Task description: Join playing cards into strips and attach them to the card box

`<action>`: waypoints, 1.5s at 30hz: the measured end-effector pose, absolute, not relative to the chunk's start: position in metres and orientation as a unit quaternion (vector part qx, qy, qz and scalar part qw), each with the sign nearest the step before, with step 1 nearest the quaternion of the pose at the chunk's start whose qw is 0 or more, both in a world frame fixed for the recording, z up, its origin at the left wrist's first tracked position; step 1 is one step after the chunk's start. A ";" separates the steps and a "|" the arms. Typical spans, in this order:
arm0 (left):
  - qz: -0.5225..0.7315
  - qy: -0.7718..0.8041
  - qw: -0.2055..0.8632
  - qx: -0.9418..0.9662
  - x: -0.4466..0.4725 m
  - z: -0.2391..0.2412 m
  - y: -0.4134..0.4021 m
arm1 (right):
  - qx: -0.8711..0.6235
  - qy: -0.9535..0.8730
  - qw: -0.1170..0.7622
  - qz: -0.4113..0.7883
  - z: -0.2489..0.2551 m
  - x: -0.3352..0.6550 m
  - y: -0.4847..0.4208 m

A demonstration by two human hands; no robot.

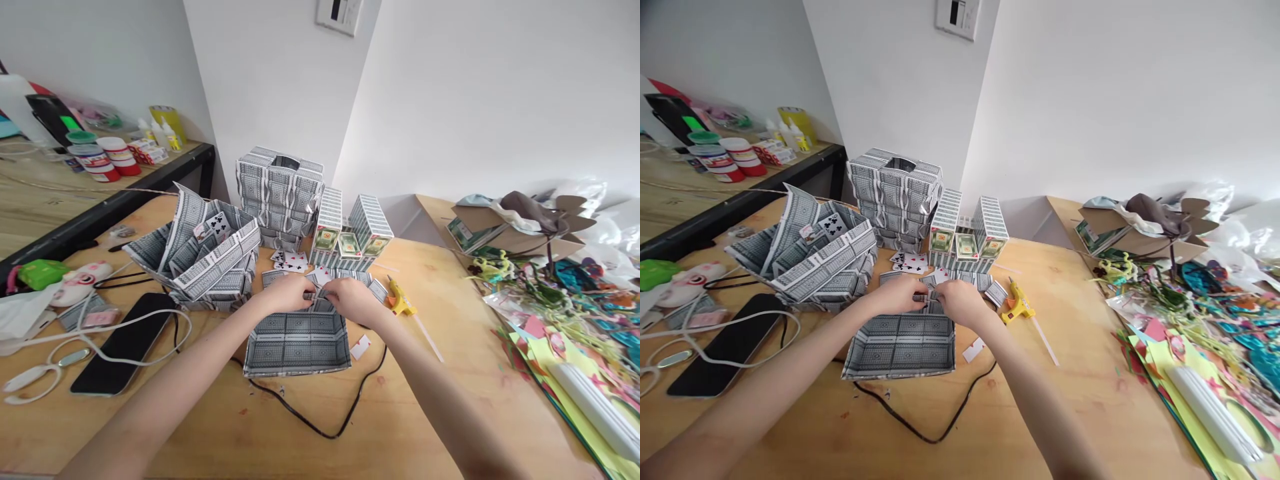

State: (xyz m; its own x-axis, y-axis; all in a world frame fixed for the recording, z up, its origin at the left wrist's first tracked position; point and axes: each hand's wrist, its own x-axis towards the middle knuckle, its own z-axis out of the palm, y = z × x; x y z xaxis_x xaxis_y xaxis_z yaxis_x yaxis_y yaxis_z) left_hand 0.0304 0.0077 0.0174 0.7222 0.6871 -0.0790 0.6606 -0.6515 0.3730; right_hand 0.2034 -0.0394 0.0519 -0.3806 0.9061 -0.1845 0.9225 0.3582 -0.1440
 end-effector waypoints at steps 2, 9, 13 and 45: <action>0.014 0.379 0.169 0.910 0.032 0.019 0.005 | 0.553 0.825 0.050 -0.106 0.051 0.202 -0.039; -0.045 0.382 0.129 0.914 0.034 0.018 0.002 | 0.549 0.829 0.091 -0.048 0.047 0.193 -0.040; -0.059 0.385 0.121 0.913 0.034 0.018 0.001 | 0.540 0.832 0.123 -0.031 0.054 0.186 -0.041; 0.064 0.551 0.047 0.830 0.045 0.073 -0.086 | 0.646 0.708 -0.282 -0.048 0.045 0.177 -0.093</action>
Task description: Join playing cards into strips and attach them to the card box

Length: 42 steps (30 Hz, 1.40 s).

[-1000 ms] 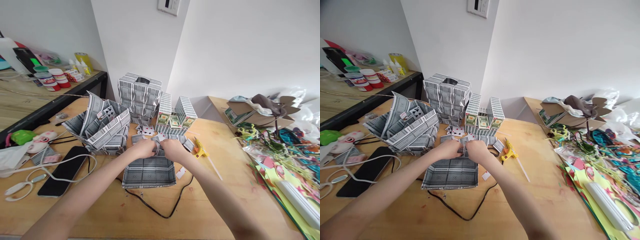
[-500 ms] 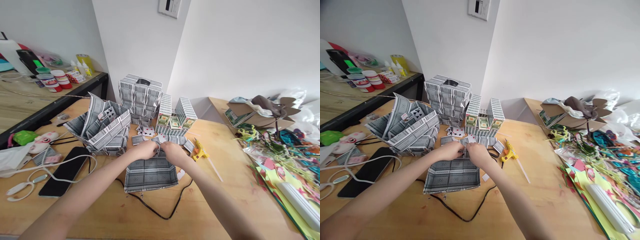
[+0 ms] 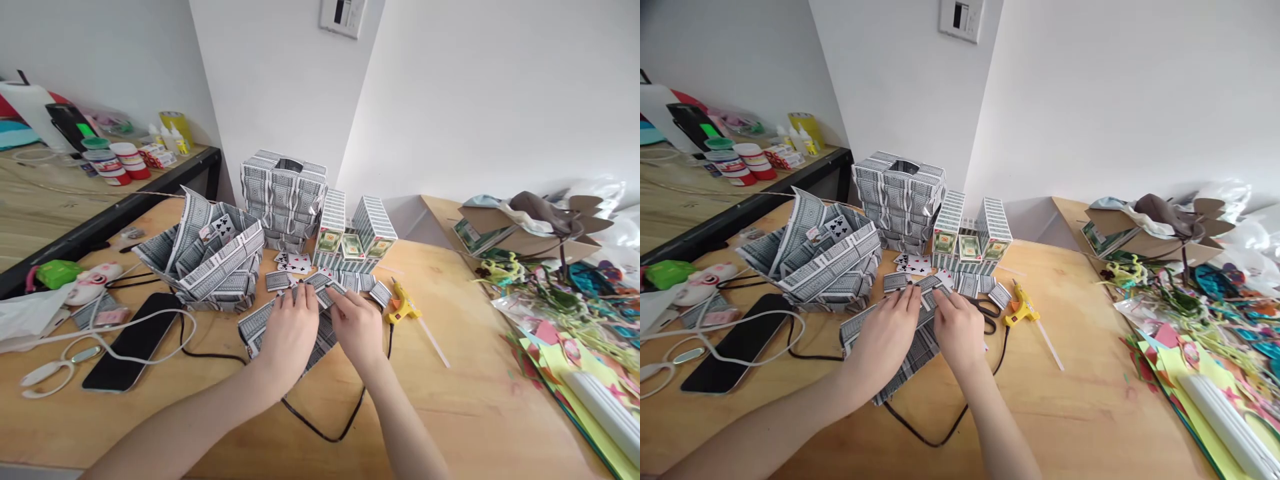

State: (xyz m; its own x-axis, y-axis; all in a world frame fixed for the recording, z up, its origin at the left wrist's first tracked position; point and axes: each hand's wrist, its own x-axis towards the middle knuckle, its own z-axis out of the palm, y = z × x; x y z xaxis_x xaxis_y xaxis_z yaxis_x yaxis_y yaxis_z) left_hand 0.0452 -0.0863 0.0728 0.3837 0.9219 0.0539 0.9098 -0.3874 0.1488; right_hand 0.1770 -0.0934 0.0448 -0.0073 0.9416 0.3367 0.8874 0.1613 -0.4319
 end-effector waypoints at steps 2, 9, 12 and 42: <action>0.057 0.546 0.062 0.834 0.046 0.071 -0.093 | -0.633 -0.651 0.392 0.146 0.040 0.178 -0.102; 0.089 0.425 0.184 0.882 0.029 0.088 -0.102 | -0.622 -0.385 0.590 0.342 0.032 0.173 -0.107; 0.150 0.392 0.282 0.863 0.015 0.089 -0.081 | -0.590 -0.329 0.629 0.385 0.030 0.170 -0.106; 0.114 0.379 0.328 0.858 0.028 0.062 -0.023 | -0.555 -0.280 0.587 0.519 0.007 0.166 -0.081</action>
